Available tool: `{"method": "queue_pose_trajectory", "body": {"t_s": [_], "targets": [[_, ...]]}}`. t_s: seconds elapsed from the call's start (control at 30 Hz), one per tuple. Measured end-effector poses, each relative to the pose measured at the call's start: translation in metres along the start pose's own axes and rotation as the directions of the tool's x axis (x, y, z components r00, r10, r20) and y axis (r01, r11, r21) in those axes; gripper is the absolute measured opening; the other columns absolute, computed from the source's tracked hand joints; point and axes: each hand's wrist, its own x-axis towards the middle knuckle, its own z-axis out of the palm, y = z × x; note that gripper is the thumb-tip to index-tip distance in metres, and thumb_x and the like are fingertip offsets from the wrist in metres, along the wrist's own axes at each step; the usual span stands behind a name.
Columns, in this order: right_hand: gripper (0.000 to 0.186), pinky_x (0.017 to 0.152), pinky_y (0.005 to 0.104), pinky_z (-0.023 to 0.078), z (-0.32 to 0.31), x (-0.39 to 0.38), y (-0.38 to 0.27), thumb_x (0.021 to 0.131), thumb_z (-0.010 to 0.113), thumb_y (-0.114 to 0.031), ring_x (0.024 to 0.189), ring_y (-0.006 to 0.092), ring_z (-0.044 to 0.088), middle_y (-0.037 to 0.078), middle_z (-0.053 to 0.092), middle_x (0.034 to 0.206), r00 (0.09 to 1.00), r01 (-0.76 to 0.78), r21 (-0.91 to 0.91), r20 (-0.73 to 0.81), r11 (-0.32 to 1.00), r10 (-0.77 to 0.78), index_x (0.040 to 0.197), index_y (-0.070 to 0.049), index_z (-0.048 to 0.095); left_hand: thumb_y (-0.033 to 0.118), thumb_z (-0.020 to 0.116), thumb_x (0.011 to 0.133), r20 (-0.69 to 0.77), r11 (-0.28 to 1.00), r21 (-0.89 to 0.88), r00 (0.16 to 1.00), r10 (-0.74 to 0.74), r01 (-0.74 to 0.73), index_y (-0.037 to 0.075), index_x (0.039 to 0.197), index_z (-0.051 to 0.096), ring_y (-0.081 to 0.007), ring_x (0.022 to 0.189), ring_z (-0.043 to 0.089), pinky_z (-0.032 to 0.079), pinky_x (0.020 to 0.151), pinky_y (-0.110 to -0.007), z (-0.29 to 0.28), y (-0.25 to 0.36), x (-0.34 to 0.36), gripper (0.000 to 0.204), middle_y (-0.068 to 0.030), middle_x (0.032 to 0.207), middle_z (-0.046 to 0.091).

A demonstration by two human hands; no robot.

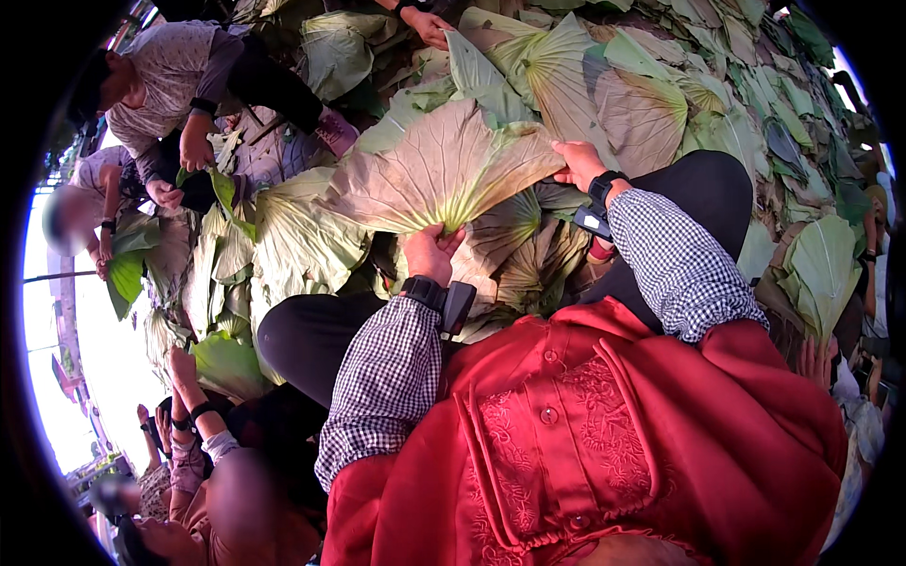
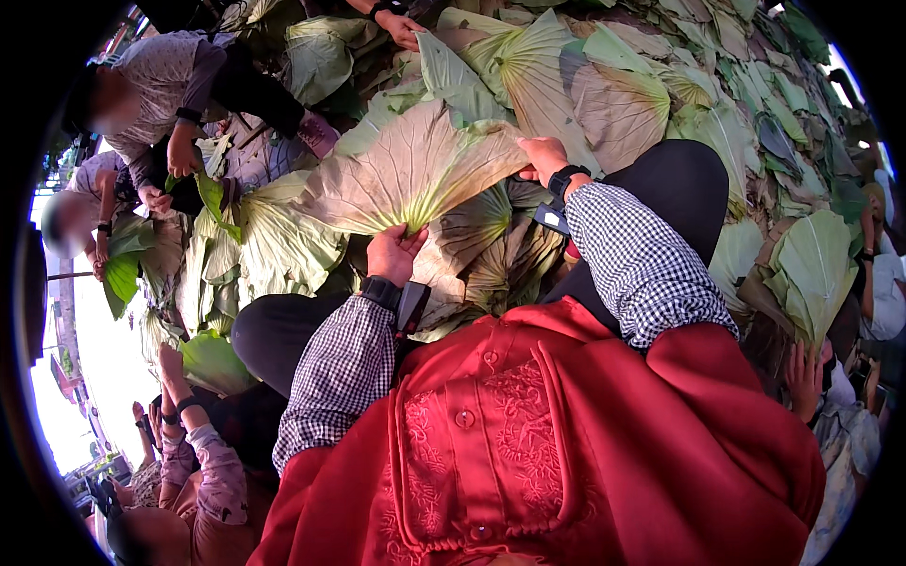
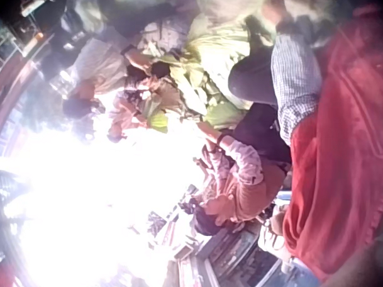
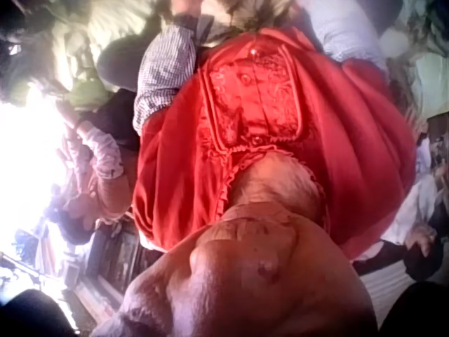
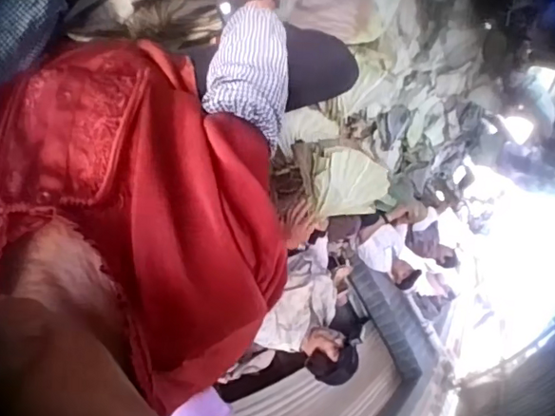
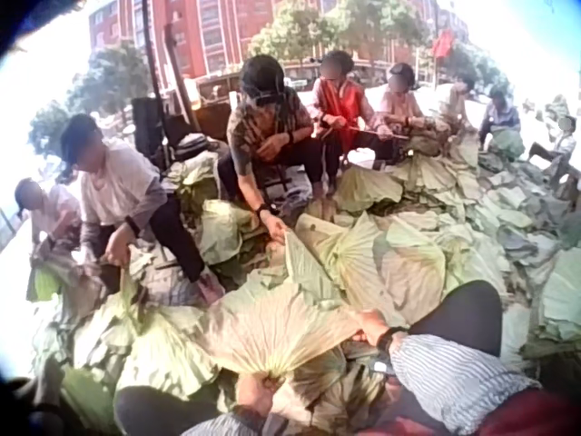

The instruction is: The person picks up large leaves from a pile on the ground, folds and aligns them by hand, and places them onto a stack.

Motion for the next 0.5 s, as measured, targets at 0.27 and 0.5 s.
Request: {"method": "queue_pose_trajectory", "body": {"t_s": [0.27, 0.5], "targets": [[0.031, 0.075, 0.0433, 0.051, 0.016, 0.008, 0.04, 0.079, 0.068, -0.022, 0.064, 0.0197, 0.053, 0.007, 0.05, 0.075, 0.979, -0.08, -0.373, 0.144, 0.925, 0.143, 0.093, -0.002, 0.049, 0.003, 0.054, 0.085, 0.117, 0.944, -0.299, 0.976, 0.181, -0.139, -0.008, 0.103, 0.052, -0.0331, 0.101, 0.06, 0.051, 0.092, -0.042, 0.016, 0.06, -0.001, 0.022, -0.0187, 0.107, 0.061], [0.059, 0.085, 0.0352, 0.048, 0.038, 0.027, 0.053, 0.073, 0.073, -0.028, 0.086, 0.0264, 0.059, 0.017, 0.06, 0.099, 0.958, 0.286, -0.644, 0.214, 0.71, -0.191, 0.118, 0.004, 0.051, 0.008, 0.051, 0.09, 0.155, 0.899, -0.127, 0.886, 0.436, -0.42, -0.005, 0.098, 0.055, -0.0326, 0.099, 0.061, 0.049, 0.092, -0.042, 0.028, 0.144, -0.062, 0.016, -0.0187, 0.104, 0.062]]}}
